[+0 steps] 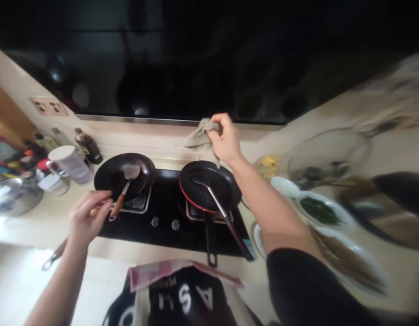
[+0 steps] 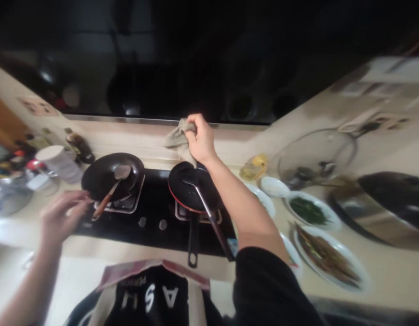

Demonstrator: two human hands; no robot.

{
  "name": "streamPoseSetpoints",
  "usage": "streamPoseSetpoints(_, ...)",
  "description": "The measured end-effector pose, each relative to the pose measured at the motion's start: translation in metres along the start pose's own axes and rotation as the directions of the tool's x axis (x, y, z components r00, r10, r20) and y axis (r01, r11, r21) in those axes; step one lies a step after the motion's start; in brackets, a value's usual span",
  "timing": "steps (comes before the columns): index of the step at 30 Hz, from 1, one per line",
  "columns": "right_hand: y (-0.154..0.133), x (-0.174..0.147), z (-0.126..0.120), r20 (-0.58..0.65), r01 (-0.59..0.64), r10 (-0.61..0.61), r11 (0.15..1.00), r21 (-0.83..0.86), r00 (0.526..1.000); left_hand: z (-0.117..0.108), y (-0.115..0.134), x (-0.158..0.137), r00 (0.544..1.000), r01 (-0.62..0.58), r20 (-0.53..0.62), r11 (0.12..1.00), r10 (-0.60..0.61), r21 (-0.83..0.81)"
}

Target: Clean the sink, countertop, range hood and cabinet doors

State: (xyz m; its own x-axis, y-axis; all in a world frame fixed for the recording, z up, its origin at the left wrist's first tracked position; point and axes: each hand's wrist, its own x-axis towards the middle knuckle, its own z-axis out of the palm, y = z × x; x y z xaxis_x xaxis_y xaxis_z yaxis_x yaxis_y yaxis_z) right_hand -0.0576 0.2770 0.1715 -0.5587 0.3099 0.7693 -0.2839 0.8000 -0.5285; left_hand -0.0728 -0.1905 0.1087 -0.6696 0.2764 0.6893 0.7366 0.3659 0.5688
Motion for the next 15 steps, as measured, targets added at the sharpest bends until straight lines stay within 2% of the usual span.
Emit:
streamPoseSetpoints(2,-0.021,-0.020,-0.005,0.171,-0.088,0.062,0.985,0.146,0.983,0.032,0.039,0.012,0.996,-0.044,0.079,0.995,0.051,-0.085)
streamPoseSetpoints(3,-0.032,-0.030,-0.006,0.259,-0.120,0.066,0.973,0.197,0.963,0.047,0.054,0.014,0.993,-0.017,0.110,0.988,0.034,-0.154)
streamPoseSetpoints(6,-0.068,-0.060,-0.005,0.489,-0.174,0.017,0.945,0.278,0.872,0.092,0.087,0.007,0.958,0.188,0.278,0.895,-0.075,-0.405)
streamPoseSetpoints(8,-0.087,-0.079,-0.006,0.566,-0.188,-0.011,0.938,0.293,0.825,0.125,0.103,-0.004,0.922,0.279,0.379,0.814,-0.079,-0.509)
streamPoseSetpoints(9,-0.094,-0.086,-0.010,0.588,-0.194,-0.017,0.936,0.295,0.809,0.141,0.109,-0.010,0.921,0.297,0.379,0.787,-0.087,-0.540)
streamPoseSetpoints(11,-0.097,-0.097,-0.025,0.608,-0.213,-0.012,0.931,0.297,0.794,0.168,0.114,-0.015,0.927,0.354,0.327,0.720,-0.185,-0.597)
streamPoseSetpoints(13,-0.090,-0.105,-0.049,0.583,-0.239,0.034,0.930,0.280,0.812,0.186,0.106,-0.005,0.903,0.427,0.282,0.616,-0.324,-0.662)
streamPoseSetpoints(15,-0.077,-0.117,-0.078,0.507,-0.291,0.129,0.923,0.254,0.852,0.193,0.087,0.025,0.884,0.403,0.151,0.557,-0.443,-0.726)
